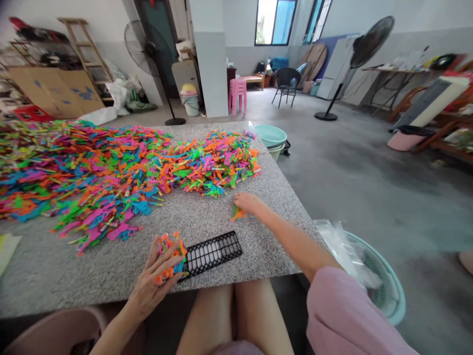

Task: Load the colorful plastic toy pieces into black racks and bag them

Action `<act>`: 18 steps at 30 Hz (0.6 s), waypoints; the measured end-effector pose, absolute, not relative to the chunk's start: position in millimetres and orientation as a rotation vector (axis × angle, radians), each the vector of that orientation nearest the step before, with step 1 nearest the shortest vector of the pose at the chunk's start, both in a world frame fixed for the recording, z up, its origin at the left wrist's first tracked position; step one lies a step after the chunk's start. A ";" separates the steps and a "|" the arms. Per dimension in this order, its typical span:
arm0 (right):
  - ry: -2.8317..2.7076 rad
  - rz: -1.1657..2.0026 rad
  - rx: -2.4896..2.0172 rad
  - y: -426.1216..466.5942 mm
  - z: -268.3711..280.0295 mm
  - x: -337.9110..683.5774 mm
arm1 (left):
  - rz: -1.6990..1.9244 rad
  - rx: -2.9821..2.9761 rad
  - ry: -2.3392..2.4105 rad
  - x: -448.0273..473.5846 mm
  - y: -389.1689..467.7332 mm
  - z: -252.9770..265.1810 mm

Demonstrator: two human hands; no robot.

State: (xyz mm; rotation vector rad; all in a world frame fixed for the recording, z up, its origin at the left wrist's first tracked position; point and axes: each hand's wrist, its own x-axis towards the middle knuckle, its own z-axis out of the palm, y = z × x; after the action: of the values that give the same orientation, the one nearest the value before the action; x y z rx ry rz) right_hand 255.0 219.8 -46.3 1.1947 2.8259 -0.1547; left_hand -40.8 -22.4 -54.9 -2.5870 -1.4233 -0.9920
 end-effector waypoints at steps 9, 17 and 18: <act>2.696 -1.712 1.732 73.8 -87.1 199.4 | -1.038 -2.593 -1.519 -34.0 -24.9 -50.7; 2.774 -1.256 1.616 19.9 -84.7 141.2 | -1.001 -2.597 -1.579 -33.7 -28.1 -54.0; 2.813 -1.192 1.571 22.3 -82.2 140.9 | -1.004 -2.593 -1.588 -33.6 -28.1 -53.9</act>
State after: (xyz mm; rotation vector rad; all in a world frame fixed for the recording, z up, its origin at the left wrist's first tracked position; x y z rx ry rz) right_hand 140.9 22.3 -82.2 1.5709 2.8129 -1.1923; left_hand -33.6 -28.1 -53.9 -2.5933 -1.5876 -1.0036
